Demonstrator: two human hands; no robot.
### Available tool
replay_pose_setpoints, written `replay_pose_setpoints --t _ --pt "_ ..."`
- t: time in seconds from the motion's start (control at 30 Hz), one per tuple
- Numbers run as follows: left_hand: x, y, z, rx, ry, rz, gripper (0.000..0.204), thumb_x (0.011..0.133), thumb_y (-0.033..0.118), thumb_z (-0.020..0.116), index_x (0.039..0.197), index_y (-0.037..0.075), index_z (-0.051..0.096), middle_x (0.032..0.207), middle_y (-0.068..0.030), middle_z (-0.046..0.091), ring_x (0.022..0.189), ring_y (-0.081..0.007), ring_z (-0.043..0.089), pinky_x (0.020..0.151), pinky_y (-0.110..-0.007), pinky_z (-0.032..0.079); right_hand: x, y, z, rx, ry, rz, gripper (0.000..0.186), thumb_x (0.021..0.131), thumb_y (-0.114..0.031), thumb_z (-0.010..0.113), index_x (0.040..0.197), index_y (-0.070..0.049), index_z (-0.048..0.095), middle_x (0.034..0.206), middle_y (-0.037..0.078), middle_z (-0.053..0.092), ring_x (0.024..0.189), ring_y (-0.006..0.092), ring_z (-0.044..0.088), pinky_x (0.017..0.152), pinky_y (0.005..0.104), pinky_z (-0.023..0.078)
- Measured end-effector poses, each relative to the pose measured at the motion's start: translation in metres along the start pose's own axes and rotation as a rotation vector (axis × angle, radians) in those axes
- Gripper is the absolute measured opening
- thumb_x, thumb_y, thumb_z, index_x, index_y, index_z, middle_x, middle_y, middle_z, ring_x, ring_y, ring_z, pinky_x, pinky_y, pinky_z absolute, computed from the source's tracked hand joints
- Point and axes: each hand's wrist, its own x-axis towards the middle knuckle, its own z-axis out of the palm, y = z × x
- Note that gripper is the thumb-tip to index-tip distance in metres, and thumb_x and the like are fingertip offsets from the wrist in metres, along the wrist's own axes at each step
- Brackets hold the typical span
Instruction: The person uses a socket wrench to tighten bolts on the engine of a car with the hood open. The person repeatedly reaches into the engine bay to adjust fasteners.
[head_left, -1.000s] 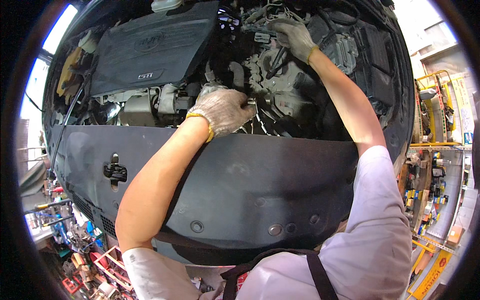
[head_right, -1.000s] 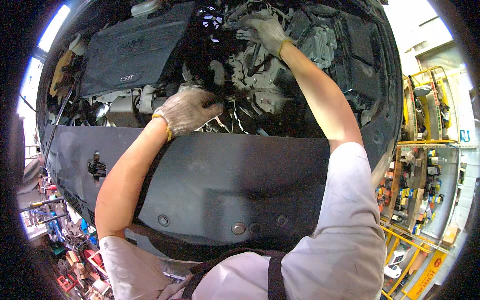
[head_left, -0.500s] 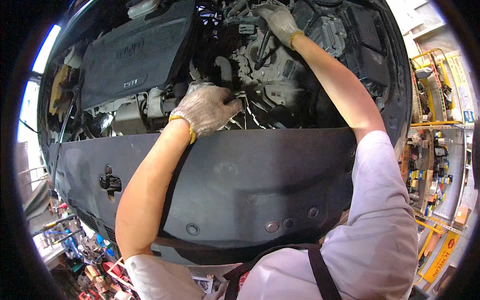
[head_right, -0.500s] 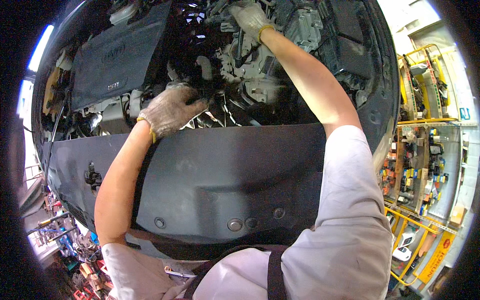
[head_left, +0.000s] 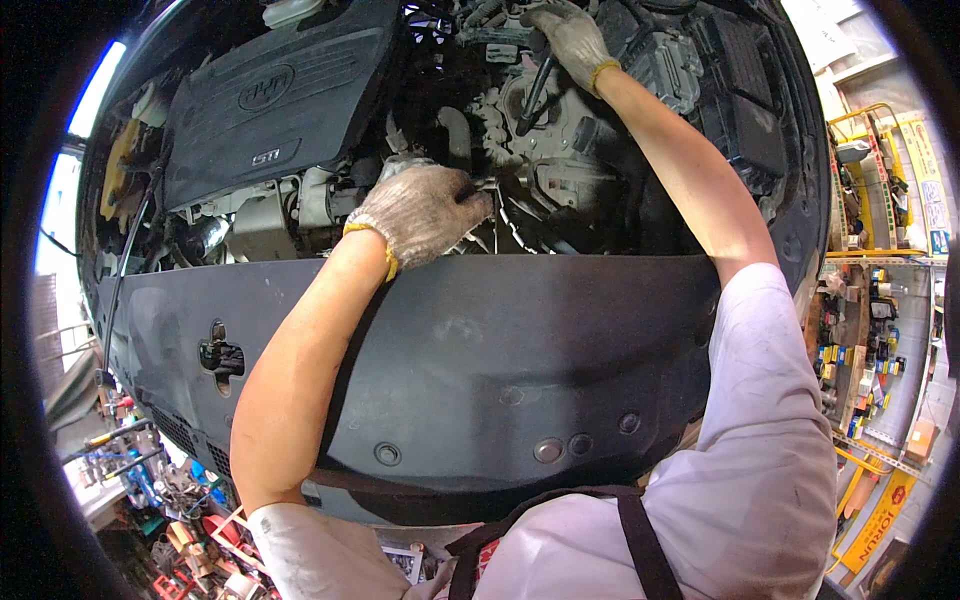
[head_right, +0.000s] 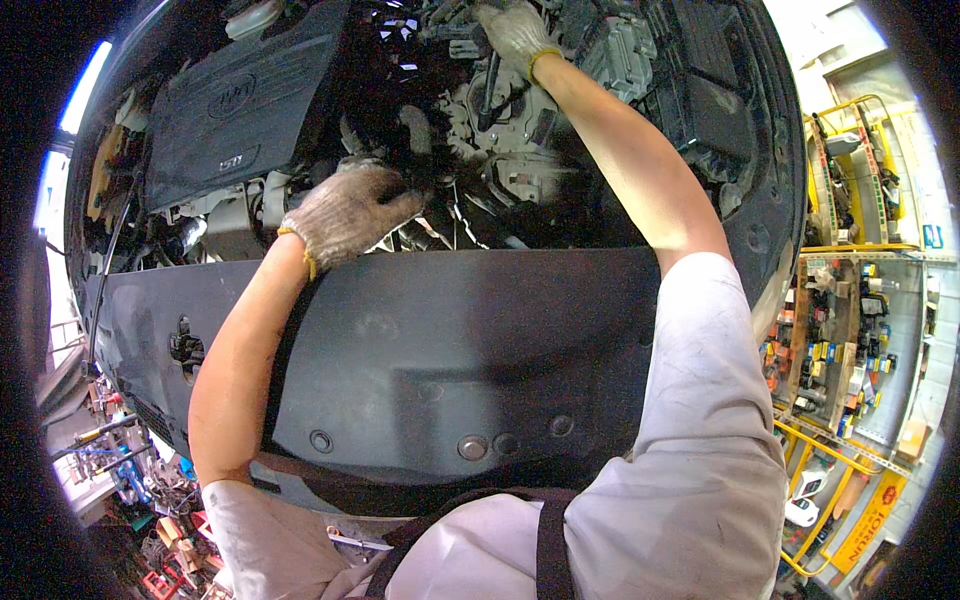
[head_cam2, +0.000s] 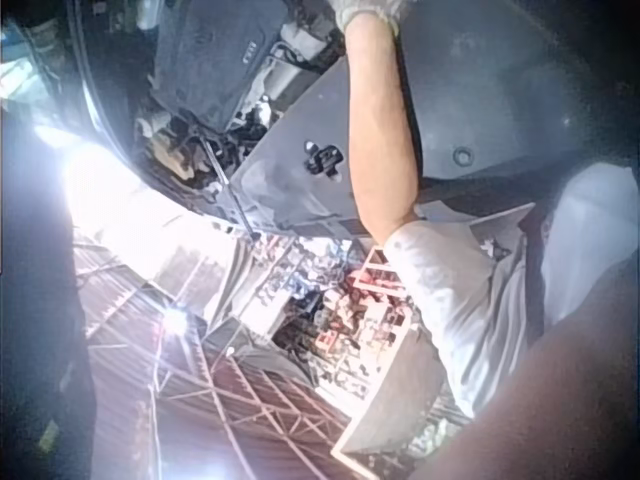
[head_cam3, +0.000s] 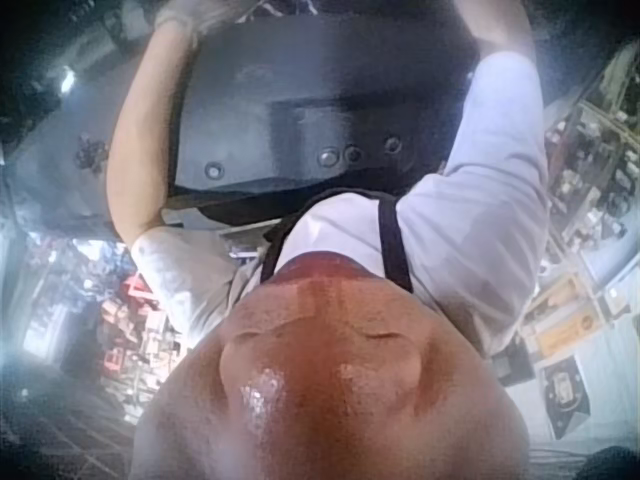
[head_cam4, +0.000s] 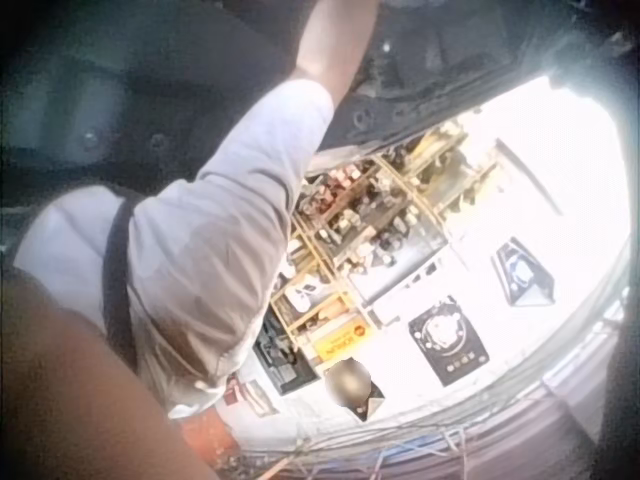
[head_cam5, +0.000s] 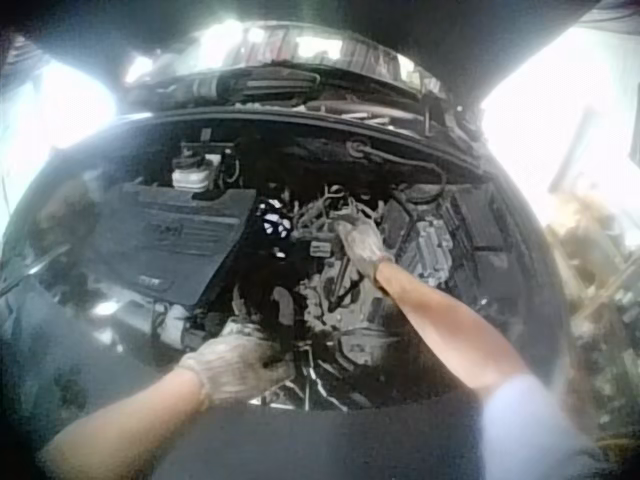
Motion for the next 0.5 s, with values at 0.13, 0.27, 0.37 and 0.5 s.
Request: replay_pose_setpoints --t 0.13,0.27,0.37,0.5 --pt "-0.001 0.004 0.001 0.024 0.029 0.009 0.057 0.093 0.051 0.056 0.102 -0.003 0.068 0.097 -0.0272 0.067 0.093 -0.0424 0.065 0.083 -0.048 0.051 0.004 0.009 -0.006 -0.102 0.051 -0.099 0.033 0.096 -0.028 0.053 0.114 -0.005 0.068 0.093 0.016 0.072 0.089 0.0314 0.067 0.081 0.0394 0.051" --pt "-0.001 0.002 -0.001 -0.014 0.016 0.031 0.055 0.093 0.05 0.056 0.102 -0.003 0.068 0.096 -0.0275 0.067 0.092 -0.0425 0.065 0.082 -0.048 0.051 0.006 0.007 -0.003 -0.072 0.065 -0.084 0.035 0.095 -0.029 0.054 0.116 -0.004 0.068 0.11 0.021 0.07 0.107 0.0376 0.063 0.094 0.0411 0.048" --pt "-0.001 0.002 0.0 0.004 0.006 0.028 0.054 0.093 0.049 0.056 0.102 -0.003 0.068 0.095 -0.0278 0.067 0.092 -0.0426 0.064 0.082 -0.048 0.051 0.004 0.0 0.005 -0.122 0.11 -0.085 0.034 0.094 -0.027 0.054 0.115 -0.004 0.068 0.109 0.021 0.07 0.106 0.0374 0.064 0.092 0.0407 0.049" --pt "-0.003 0.009 -0.007 0.016 -0.022 -0.02 0.051 0.092 0.044 0.054 0.103 -0.004 0.069 0.094 -0.0264 0.069 0.093 -0.041 0.067 0.085 -0.046 0.052 0.004 0.001 0.008 -0.155 0.103 -0.03 0.035 0.093 -0.027 0.056 0.116 -0.004 0.067 0.109 0.02 0.07 0.106 0.0373 0.064 0.092 0.0413 0.049"
